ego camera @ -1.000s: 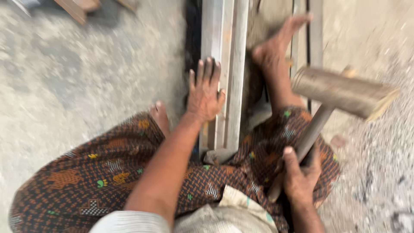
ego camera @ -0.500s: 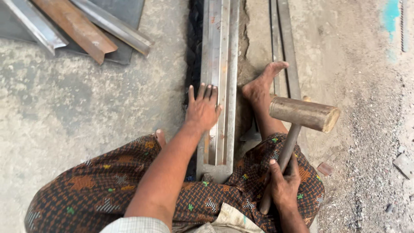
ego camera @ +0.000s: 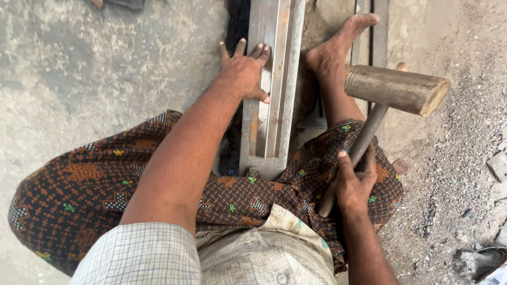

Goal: The person sits on the floor and uses a wooden mallet to repeatedly strike a long metal bar resting on a concrete block. They adjust the bar's position and flip it over to work on different sections.

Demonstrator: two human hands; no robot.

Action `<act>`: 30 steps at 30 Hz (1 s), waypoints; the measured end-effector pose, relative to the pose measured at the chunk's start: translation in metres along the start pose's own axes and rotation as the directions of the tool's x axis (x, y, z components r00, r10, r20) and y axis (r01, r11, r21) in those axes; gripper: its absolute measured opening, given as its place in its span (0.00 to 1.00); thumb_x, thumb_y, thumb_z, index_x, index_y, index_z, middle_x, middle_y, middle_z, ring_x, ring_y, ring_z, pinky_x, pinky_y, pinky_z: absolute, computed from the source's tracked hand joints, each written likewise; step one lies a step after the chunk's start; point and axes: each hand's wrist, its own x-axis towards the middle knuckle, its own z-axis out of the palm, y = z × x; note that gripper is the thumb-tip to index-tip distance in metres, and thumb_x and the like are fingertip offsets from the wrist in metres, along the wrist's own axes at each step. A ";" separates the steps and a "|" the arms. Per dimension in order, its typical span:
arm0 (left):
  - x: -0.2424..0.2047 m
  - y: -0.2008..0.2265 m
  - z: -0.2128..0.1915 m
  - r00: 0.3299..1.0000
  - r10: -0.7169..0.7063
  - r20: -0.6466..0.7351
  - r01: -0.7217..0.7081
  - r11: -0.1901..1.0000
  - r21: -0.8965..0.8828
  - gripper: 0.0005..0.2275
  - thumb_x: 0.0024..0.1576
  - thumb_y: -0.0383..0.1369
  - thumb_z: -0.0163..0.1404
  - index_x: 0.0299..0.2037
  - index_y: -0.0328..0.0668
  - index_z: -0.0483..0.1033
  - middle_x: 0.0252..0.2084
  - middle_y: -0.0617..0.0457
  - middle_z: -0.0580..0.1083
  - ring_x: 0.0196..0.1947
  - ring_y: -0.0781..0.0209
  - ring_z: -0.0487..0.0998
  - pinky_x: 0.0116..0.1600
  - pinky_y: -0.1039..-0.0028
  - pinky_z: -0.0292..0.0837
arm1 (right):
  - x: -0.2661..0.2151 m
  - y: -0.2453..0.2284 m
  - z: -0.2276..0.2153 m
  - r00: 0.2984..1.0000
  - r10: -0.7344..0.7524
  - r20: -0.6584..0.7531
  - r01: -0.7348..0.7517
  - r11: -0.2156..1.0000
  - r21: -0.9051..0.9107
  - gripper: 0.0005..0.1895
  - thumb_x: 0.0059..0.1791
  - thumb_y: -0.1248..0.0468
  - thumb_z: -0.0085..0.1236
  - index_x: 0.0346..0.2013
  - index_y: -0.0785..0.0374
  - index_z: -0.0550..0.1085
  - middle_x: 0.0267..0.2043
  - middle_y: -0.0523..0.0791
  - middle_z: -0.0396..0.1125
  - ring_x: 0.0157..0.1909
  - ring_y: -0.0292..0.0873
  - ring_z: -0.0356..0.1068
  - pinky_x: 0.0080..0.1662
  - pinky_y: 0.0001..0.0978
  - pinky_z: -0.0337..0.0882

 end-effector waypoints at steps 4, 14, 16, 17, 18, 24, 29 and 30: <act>0.002 0.002 0.002 1.000 -0.025 0.006 0.025 0.999 -0.028 0.59 0.39 0.65 0.62 0.77 0.54 0.39 0.80 0.56 0.44 0.78 0.39 0.40 0.72 0.26 0.27 | 0.000 -0.006 0.002 1.000 0.010 0.007 -0.009 0.998 -0.061 0.37 0.55 0.66 0.55 0.77 0.66 0.52 0.27 0.43 0.65 0.22 0.35 0.66 0.25 0.28 0.69; 0.004 0.010 -0.006 0.997 -0.082 0.002 0.082 0.995 -0.060 0.54 0.44 0.59 0.63 0.77 0.54 0.42 0.79 0.58 0.45 0.78 0.40 0.40 0.67 0.20 0.28 | 0.003 0.006 -0.003 1.000 -0.026 0.016 0.027 0.995 -0.095 0.37 0.55 0.63 0.58 0.75 0.69 0.56 0.37 0.44 0.67 0.32 0.37 0.67 0.33 0.27 0.71; 0.002 0.013 -0.013 0.996 -0.094 -0.004 0.092 0.985 -0.144 0.42 0.51 0.60 0.59 0.72 0.51 0.56 0.77 0.52 0.52 0.76 0.40 0.45 0.69 0.22 0.31 | 0.003 0.007 -0.004 0.990 -0.137 0.042 0.141 0.985 -0.105 0.35 0.56 0.63 0.60 0.75 0.72 0.58 0.50 0.45 0.70 0.46 0.36 0.70 0.47 0.26 0.75; 0.003 0.014 -0.015 0.988 -0.123 -0.094 0.105 0.978 -0.181 0.35 0.56 0.59 0.55 0.68 0.50 0.63 0.73 0.50 0.59 0.75 0.42 0.52 0.74 0.27 0.36 | 0.005 0.006 -0.003 0.996 -0.092 0.021 0.094 0.990 -0.102 0.36 0.54 0.62 0.60 0.74 0.71 0.58 0.47 0.46 0.70 0.43 0.37 0.70 0.44 0.27 0.74; 0.005 0.017 -0.012 0.973 -0.147 -0.175 0.107 0.970 -0.221 0.29 0.60 0.57 0.52 0.65 0.49 0.70 0.69 0.48 0.66 0.74 0.44 0.58 0.78 0.33 0.41 | 0.004 0.005 -0.003 0.999 -0.042 -0.004 0.041 0.994 -0.102 0.37 0.52 0.62 0.60 0.74 0.69 0.58 0.45 0.47 0.70 0.40 0.37 0.69 0.41 0.27 0.73; 0.091 0.002 -0.046 0.790 -0.345 -0.507 0.097 0.887 -0.452 0.34 0.59 0.57 0.51 0.66 0.38 0.62 0.67 0.35 0.63 0.67 0.37 0.62 0.69 0.40 0.55 | 0.012 0.018 0.001 0.976 0.178 -0.127 -0.193 0.974 -0.115 0.40 0.47 0.63 0.62 0.73 0.66 0.60 0.39 0.50 0.72 0.34 0.41 0.69 0.35 0.32 0.71; 0.163 -0.009 -0.102 0.859 -0.360 -0.364 0.129 0.840 -0.527 0.46 0.57 0.64 0.47 0.75 0.41 0.42 0.76 0.32 0.42 0.74 0.30 0.47 0.70 0.33 0.47 | 0.027 0.082 -0.018 0.981 0.059 -0.187 -0.098 0.973 -0.208 0.42 0.44 0.63 0.64 0.72 0.69 0.63 0.44 0.57 0.73 0.41 0.47 0.71 0.44 0.36 0.70; 0.175 -0.009 -0.109 0.864 -0.357 -0.355 0.126 0.835 -0.535 0.46 0.57 0.64 0.45 0.76 0.45 0.39 0.77 0.33 0.39 0.75 0.30 0.44 0.70 0.32 0.46 | 0.033 0.095 -0.025 0.989 -0.050 -0.142 0.007 0.957 -0.290 0.42 0.45 0.62 0.64 0.72 0.70 0.62 0.50 0.59 0.73 0.49 0.49 0.72 0.51 0.37 0.70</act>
